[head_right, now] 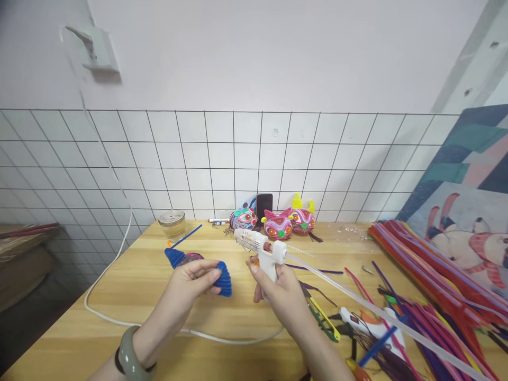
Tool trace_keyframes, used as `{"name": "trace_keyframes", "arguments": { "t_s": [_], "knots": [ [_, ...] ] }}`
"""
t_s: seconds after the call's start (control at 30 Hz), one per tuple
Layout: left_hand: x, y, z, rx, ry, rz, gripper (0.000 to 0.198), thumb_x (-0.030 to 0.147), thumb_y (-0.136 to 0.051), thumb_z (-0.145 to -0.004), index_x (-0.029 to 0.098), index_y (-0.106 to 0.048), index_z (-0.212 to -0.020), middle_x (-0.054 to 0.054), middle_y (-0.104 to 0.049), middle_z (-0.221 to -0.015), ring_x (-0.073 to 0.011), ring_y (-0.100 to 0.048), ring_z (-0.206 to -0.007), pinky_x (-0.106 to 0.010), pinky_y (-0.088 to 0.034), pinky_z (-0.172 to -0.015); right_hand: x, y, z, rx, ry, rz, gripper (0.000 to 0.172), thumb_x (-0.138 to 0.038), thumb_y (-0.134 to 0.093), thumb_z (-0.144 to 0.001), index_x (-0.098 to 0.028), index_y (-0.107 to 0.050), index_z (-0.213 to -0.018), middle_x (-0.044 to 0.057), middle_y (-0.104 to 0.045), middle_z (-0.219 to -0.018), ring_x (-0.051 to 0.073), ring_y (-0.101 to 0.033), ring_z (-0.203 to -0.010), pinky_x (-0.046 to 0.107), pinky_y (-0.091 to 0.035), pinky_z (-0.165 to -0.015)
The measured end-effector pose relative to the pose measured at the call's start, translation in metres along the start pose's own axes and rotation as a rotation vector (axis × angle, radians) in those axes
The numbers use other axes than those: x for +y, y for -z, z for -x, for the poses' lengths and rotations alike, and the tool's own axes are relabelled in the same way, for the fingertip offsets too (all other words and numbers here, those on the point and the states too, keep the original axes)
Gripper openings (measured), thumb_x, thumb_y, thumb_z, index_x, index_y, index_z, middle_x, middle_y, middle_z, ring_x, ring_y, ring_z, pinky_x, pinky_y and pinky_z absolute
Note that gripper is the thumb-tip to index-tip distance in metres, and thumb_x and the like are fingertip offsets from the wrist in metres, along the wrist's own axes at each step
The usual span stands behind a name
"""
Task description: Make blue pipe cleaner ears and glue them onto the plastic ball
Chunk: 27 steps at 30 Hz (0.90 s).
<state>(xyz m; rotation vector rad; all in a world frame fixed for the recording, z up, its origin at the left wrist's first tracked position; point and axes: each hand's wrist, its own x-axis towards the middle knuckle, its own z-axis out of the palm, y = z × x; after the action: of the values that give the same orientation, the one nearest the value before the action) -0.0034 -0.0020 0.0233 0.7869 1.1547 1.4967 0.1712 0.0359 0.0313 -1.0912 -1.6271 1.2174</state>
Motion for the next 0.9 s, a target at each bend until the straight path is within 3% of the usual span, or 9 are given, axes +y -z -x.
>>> {"name": "trace_keyframes", "arguments": {
  "t_s": [0.17,0.33,0.5,0.73,0.9],
  "knots": [
    [0.008,0.007,-0.004,0.109,-0.046,0.043,0.029,0.021,-0.081,-0.050,0.012,-0.071,-0.076,-0.005,-0.072,-0.071,-0.0154,-0.066,-0.063,-0.022,-0.056,-0.053,-0.011,0.006,0.010,-0.061,0.117,-0.002,0.036,-0.046,-0.052,-0.081,-0.013,-0.059,-0.094,-0.001,-0.057,-0.051,0.013,-0.049,-0.045,0.026,-0.043,-0.051],
    [0.009,0.012,-0.007,0.145,-0.046,0.081,0.025,0.018,-0.079,-0.054,0.012,-0.070,-0.077,-0.003,-0.071,-0.070,-0.0134,-0.065,-0.061,-0.021,-0.056,-0.053,-0.017,0.006,0.018,-0.167,0.115,0.023,0.033,-0.049,-0.052,-0.080,-0.016,-0.061,-0.082,0.002,-0.059,-0.062,0.016,-0.054,-0.052,0.025,-0.046,-0.049],
    [0.008,0.016,-0.011,0.161,-0.036,0.123,0.023,0.017,-0.076,-0.060,0.013,-0.070,-0.082,-0.005,-0.072,-0.076,-0.0131,-0.066,-0.065,-0.020,-0.056,-0.055,-0.017,0.006,0.018,-0.223,0.109,0.042,0.026,-0.043,-0.051,-0.082,-0.018,-0.057,-0.083,0.003,-0.058,-0.076,0.013,-0.052,-0.051,0.026,-0.047,-0.052],
    [0.007,0.017,-0.012,0.179,-0.030,0.156,0.017,0.014,-0.074,-0.063,0.013,-0.070,-0.080,-0.005,-0.071,-0.076,-0.0121,-0.066,-0.062,-0.019,-0.056,-0.054,-0.011,0.003,0.017,-0.228,0.120,0.111,0.029,-0.045,-0.048,-0.082,-0.018,-0.056,-0.083,0.005,-0.056,-0.075,0.017,-0.055,-0.060,0.024,-0.046,-0.047],
    [0.008,0.017,-0.012,0.161,-0.036,0.158,0.017,0.014,-0.074,-0.063,0.012,-0.070,-0.080,-0.005,-0.071,-0.074,-0.0119,-0.066,-0.060,-0.019,-0.055,-0.054,-0.015,0.003,0.018,-0.242,0.130,0.167,0.026,-0.042,-0.047,-0.084,-0.017,-0.054,-0.080,0.002,-0.055,-0.071,0.014,-0.053,-0.054,0.025,-0.046,-0.053]
  ]
}}
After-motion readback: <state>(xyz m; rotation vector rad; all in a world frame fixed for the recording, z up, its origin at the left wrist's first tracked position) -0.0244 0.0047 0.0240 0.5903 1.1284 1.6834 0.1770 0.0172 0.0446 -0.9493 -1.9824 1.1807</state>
